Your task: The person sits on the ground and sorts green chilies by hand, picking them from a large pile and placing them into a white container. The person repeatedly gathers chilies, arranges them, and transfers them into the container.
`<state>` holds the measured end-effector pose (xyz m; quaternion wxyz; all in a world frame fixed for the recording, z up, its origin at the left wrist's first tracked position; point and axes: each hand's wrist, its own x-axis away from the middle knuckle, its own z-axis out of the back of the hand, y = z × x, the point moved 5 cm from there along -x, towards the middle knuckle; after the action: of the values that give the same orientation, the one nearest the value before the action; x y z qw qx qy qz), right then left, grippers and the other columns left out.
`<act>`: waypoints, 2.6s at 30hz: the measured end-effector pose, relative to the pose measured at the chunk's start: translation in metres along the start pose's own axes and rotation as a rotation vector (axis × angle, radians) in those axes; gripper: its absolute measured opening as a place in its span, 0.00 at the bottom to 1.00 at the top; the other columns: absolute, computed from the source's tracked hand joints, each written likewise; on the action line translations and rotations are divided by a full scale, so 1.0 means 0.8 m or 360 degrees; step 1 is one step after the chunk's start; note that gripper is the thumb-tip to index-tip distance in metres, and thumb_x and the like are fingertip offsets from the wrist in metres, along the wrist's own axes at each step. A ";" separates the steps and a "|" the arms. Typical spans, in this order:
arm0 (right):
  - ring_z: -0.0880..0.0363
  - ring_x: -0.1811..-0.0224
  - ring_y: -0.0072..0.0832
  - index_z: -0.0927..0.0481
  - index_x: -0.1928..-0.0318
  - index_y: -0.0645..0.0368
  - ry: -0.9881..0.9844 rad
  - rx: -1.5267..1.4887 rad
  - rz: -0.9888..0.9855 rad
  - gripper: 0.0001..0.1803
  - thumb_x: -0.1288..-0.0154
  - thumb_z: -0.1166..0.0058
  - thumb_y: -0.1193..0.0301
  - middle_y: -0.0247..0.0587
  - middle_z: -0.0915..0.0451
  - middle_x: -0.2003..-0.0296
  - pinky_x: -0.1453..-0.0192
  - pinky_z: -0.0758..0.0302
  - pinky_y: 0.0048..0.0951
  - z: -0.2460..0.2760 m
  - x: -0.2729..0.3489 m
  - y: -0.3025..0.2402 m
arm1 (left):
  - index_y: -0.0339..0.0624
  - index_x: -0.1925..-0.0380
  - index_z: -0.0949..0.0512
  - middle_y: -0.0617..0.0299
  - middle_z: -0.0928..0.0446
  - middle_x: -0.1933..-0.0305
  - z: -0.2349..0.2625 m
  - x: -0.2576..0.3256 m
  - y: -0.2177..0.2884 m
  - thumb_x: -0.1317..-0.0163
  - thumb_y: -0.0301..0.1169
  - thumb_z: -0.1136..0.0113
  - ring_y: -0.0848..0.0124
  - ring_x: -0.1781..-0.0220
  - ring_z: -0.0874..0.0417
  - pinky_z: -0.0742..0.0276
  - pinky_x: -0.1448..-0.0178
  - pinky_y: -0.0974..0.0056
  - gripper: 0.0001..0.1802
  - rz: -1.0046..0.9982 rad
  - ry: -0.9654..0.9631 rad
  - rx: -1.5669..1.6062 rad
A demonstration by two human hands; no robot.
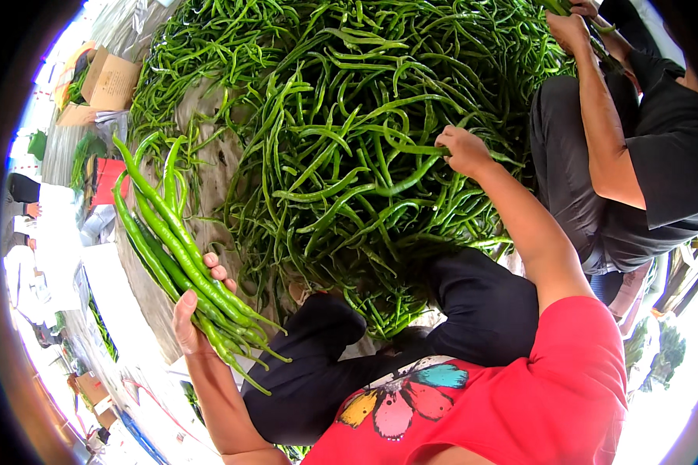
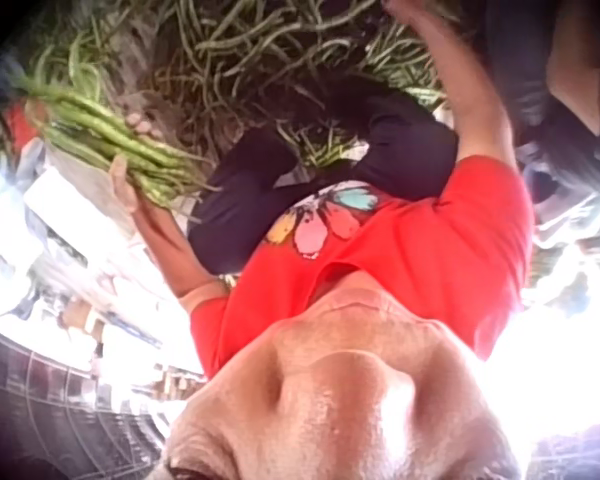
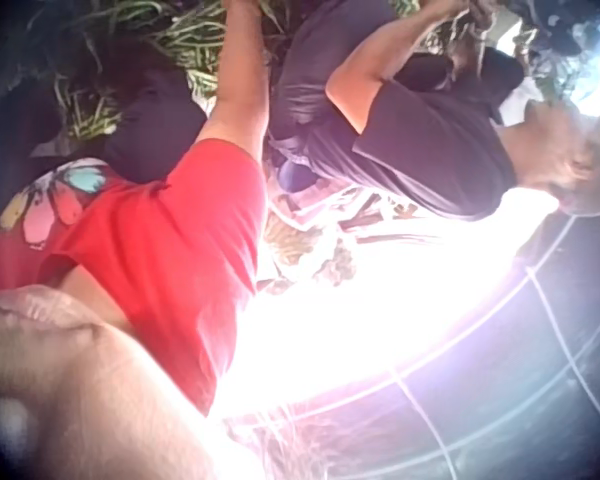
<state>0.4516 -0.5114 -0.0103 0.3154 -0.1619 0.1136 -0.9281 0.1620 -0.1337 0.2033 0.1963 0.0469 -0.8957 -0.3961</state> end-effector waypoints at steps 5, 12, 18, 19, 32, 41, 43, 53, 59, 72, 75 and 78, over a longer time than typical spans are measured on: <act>0.18 0.68 0.44 0.22 0.58 0.62 0.0950 -0.0433 -0.0383 0.26 0.41 0.42 0.50 0.49 0.18 0.69 0.61 0.23 0.38 0.104 0.042 0.021 | 0.37 0.38 0.43 0.55 0.37 0.46 0.005 0.006 0.006 0.43 0.29 0.43 0.67 0.47 0.29 0.26 0.40 0.60 0.33 -0.0028 0.0001 0.0072; 0.19 0.73 0.32 0.21 0.68 0.61 0.0708 -0.0863 -0.0776 0.28 0.44 0.44 0.44 0.42 0.20 0.76 0.65 0.24 0.33 0.099 -0.004 0.051 | 0.36 0.38 0.43 0.55 0.37 0.45 0.003 0.011 0.008 0.43 0.29 0.42 0.67 0.46 0.29 0.27 0.39 0.59 0.34 -0.0033 -0.0003 0.0068; 0.19 0.74 0.39 0.22 0.62 0.65 0.0192 -0.0774 -0.0751 0.29 0.43 0.44 0.47 0.46 0.20 0.76 0.65 0.25 0.41 -0.050 -0.051 0.041 | 0.41 0.36 0.45 0.54 0.38 0.44 0.015 0.010 0.012 0.42 0.31 0.44 0.67 0.45 0.30 0.29 0.39 0.60 0.34 -0.0105 0.0070 -0.0011; 0.20 0.75 0.39 0.21 0.62 0.65 0.0132 -0.0880 -0.0712 0.28 0.43 0.43 0.48 0.46 0.20 0.77 0.65 0.25 0.40 -0.055 -0.051 0.020 | 0.40 0.36 0.45 0.54 0.38 0.44 0.016 0.012 0.012 0.42 0.30 0.44 0.67 0.45 0.30 0.29 0.39 0.60 0.34 -0.0107 0.0098 0.0002; 0.21 0.59 0.48 0.20 0.62 0.63 -0.0270 -0.0109 0.0096 0.17 0.45 0.43 0.62 0.51 0.20 0.63 0.55 0.24 0.45 -0.111 -0.030 -0.147 | 0.28 0.41 0.42 0.53 0.37 0.44 0.011 0.024 0.016 0.41 0.31 0.45 0.66 0.45 0.29 0.27 0.38 0.60 0.31 -0.0114 0.0129 -0.0024; 0.20 0.62 0.45 0.19 0.63 0.55 -0.0488 -0.0451 0.0042 0.17 0.54 0.41 0.61 0.49 0.20 0.70 0.57 0.25 0.42 -0.051 0.015 -0.145 | 0.28 0.42 0.41 0.53 0.36 0.45 0.026 0.051 0.021 0.41 0.30 0.46 0.65 0.45 0.29 0.28 0.38 0.59 0.30 -0.0166 0.0159 0.0011; 0.21 0.64 0.48 0.19 0.62 0.55 -0.0460 -0.0655 0.0063 0.16 0.50 0.41 0.60 0.50 0.21 0.73 0.58 0.26 0.43 -0.043 0.016 -0.136 | 0.28 0.41 0.41 0.53 0.36 0.45 0.027 0.047 0.022 0.41 0.30 0.45 0.65 0.45 0.29 0.28 0.38 0.59 0.30 -0.0161 0.0142 0.0035; 0.21 0.72 0.37 0.21 0.70 0.65 -0.0105 -0.0679 -0.0464 0.22 0.49 0.37 0.55 0.45 0.21 0.75 0.66 0.27 0.37 -0.117 -0.077 -0.083 | 0.30 0.39 0.42 0.52 0.36 0.43 0.015 0.038 0.014 0.43 0.31 0.43 0.64 0.44 0.28 0.27 0.39 0.58 0.33 -0.0106 0.0173 -0.0140; 0.33 0.85 0.20 0.23 0.73 0.59 -0.0401 -0.1938 -0.0593 0.17 0.45 0.38 0.57 0.32 0.27 0.82 0.80 0.38 0.23 -0.067 -0.042 -0.074 | 0.30 0.40 0.40 0.52 0.34 0.44 0.026 0.056 0.021 0.43 0.30 0.43 0.64 0.45 0.27 0.26 0.39 0.58 0.32 -0.0174 0.0237 -0.0162; 0.39 0.82 0.19 0.30 0.48 0.73 -0.0724 -0.2670 0.0107 0.26 0.39 0.48 0.63 0.33 0.32 0.79 0.78 0.42 0.21 0.152 0.142 -0.173 | 0.29 0.43 0.38 0.51 0.32 0.43 0.020 0.133 0.059 0.40 0.27 0.47 0.63 0.45 0.27 0.30 0.38 0.57 0.26 -0.0511 0.0039 0.0094; 0.40 0.82 0.20 0.30 0.49 0.72 -0.0904 -0.2615 0.0329 0.29 0.44 0.45 0.62 0.33 0.33 0.81 0.79 0.42 0.21 0.169 0.147 -0.228 | 0.30 0.42 0.38 0.51 0.30 0.46 0.026 0.189 0.077 0.43 0.28 0.45 0.62 0.46 0.26 0.29 0.39 0.57 0.28 -0.0764 0.0120 -0.0075; 0.40 0.83 0.19 0.27 0.51 0.71 -0.1012 -0.2357 0.0522 0.28 0.46 0.43 0.61 0.32 0.34 0.82 0.78 0.43 0.22 0.174 0.154 -0.308 | 0.29 0.42 0.37 0.49 0.28 0.45 0.064 0.297 0.099 0.44 0.27 0.44 0.60 0.46 0.24 0.29 0.38 0.56 0.29 -0.0981 0.0330 -0.0123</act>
<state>0.2759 -0.4124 0.2234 0.2756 -0.5646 0.6241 -0.4646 -0.0705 -0.1014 0.3046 0.1589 0.3484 -0.7989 -0.4638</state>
